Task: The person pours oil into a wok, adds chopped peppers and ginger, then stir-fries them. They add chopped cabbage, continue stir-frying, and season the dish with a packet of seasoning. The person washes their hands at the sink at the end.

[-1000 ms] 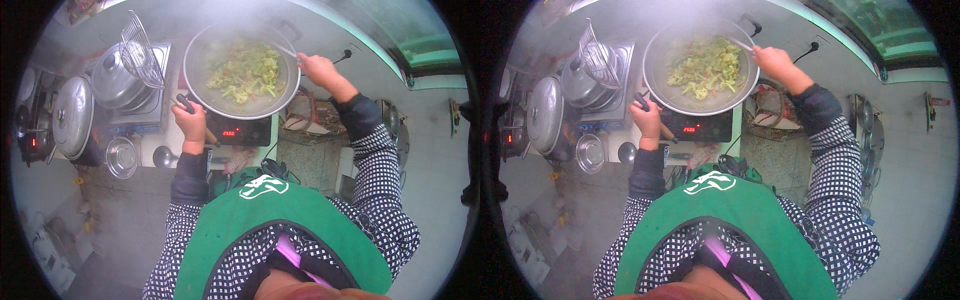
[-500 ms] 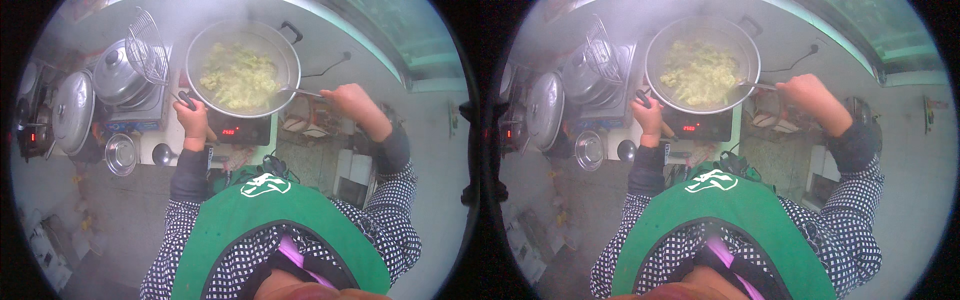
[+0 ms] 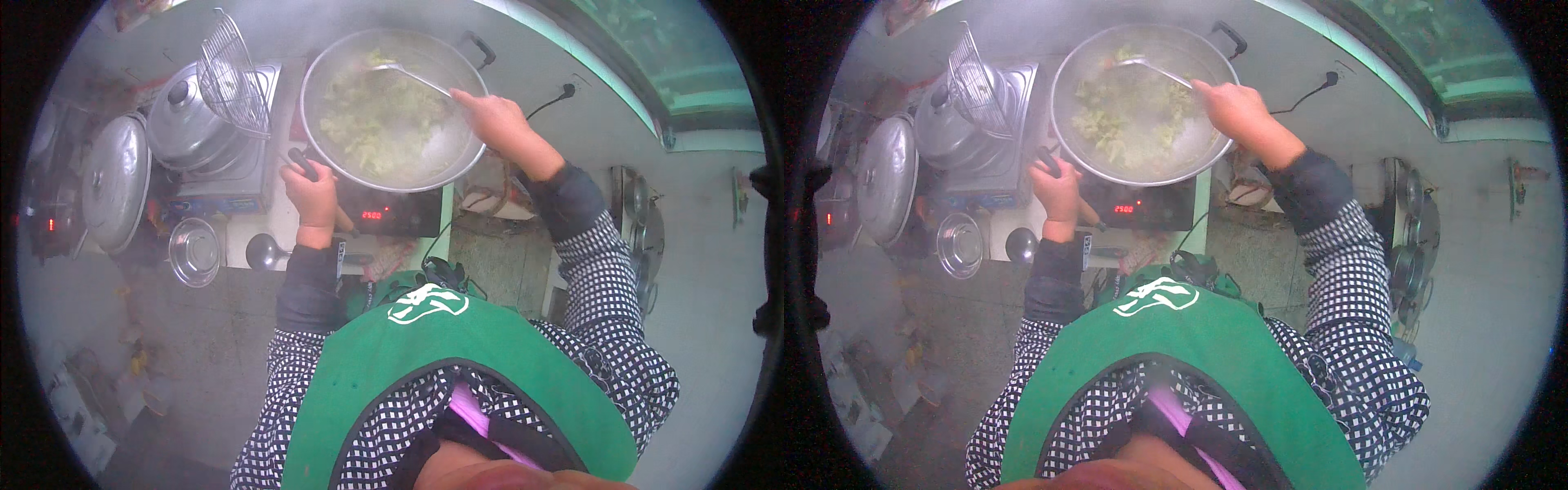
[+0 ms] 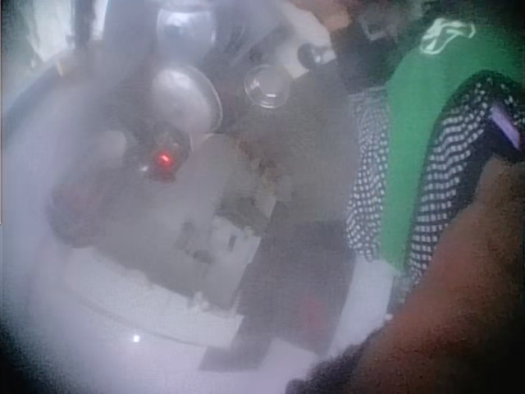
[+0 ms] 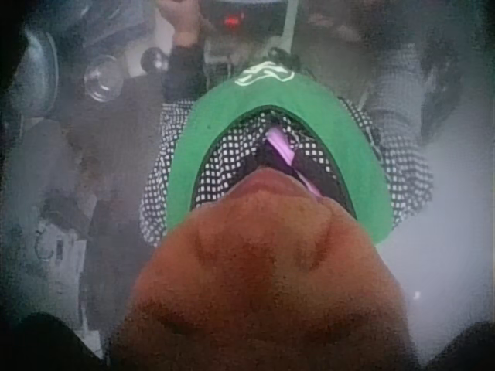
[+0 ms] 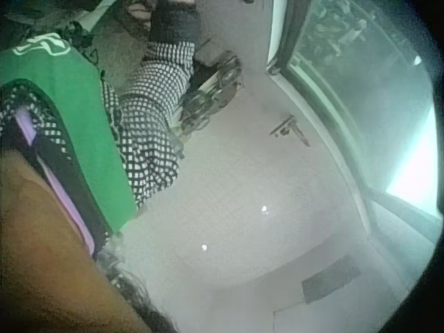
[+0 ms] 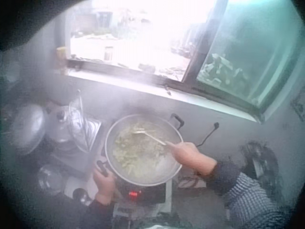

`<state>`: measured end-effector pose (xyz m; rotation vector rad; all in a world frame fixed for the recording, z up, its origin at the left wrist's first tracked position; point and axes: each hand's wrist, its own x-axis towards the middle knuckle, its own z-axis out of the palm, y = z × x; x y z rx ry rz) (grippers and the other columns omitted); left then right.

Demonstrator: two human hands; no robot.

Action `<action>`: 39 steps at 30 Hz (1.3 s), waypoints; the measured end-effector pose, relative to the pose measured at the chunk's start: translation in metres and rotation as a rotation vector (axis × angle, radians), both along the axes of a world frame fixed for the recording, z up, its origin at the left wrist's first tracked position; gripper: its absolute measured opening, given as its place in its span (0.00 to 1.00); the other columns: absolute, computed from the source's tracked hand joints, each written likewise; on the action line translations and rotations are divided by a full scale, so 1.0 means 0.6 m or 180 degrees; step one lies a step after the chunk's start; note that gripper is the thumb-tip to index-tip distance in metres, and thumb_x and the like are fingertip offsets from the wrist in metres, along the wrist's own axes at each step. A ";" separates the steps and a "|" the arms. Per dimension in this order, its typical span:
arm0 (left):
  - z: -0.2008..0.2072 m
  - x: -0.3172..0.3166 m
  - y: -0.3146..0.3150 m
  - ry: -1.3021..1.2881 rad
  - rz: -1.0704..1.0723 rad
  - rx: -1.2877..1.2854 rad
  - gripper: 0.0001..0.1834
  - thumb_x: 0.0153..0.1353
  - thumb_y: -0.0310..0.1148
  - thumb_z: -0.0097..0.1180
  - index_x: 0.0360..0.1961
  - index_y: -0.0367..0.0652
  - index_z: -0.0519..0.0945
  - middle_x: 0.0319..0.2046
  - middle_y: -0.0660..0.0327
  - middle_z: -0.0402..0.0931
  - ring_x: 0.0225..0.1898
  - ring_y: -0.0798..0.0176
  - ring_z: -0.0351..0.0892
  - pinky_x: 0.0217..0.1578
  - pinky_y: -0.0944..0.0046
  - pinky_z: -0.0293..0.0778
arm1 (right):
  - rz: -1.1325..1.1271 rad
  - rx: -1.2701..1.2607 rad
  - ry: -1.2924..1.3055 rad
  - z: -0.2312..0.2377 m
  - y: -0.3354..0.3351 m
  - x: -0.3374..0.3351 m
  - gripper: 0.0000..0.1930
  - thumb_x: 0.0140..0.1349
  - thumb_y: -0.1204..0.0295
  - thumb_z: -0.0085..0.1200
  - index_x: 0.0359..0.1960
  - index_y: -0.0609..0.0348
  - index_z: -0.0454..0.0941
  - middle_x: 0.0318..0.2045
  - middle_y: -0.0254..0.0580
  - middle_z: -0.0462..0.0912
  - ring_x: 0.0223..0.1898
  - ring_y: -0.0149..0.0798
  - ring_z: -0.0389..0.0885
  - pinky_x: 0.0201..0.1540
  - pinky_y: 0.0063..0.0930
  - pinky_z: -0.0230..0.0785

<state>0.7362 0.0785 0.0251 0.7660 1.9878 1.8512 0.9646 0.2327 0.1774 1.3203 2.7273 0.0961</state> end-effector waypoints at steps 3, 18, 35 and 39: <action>-0.003 -0.002 0.002 -0.0089 0.0026 0.0057 0.12 0.57 0.25 0.52 0.31 0.37 0.60 0.21 0.56 0.71 0.17 0.62 0.77 0.20 0.64 0.73 | 0.0550 0.0340 -0.0248 -0.039 0.015 -0.034 0.17 0.56 0.76 0.43 0.48 0.53 0.72 0.24 0.48 0.80 0.28 0.51 0.81 0.28 0.43 0.72; -0.003 -0.002 0.007 -0.0018 0.0065 0.0133 0.12 0.57 0.25 0.51 0.31 0.38 0.59 0.21 0.56 0.70 0.15 0.61 0.76 0.19 0.64 0.73 | 0.0950 -0.0324 -0.1399 0.145 -0.066 0.108 0.24 0.50 0.74 0.53 0.52 0.43 0.75 0.22 0.49 0.78 0.29 0.49 0.79 0.32 0.41 0.72; 0.020 0.003 0.000 -0.0105 0.0029 0.0059 0.12 0.56 0.23 0.52 0.30 0.38 0.58 0.23 0.55 0.71 0.16 0.61 0.77 0.19 0.64 0.73 | -0.1245 -0.2250 -0.0090 0.038 0.072 0.076 0.13 0.66 0.65 0.43 0.37 0.66 0.71 0.14 0.36 0.72 0.09 0.29 0.68 0.13 0.27 0.64; 0.015 0.003 0.001 -0.0115 0.0052 0.0145 0.11 0.56 0.23 0.51 0.30 0.38 0.59 0.23 0.55 0.70 0.16 0.61 0.77 0.19 0.64 0.73 | -0.1506 -0.3341 0.0761 -0.026 0.087 0.032 0.16 0.65 0.63 0.42 0.29 0.66 0.73 0.12 0.33 0.71 0.10 0.28 0.67 0.13 0.26 0.63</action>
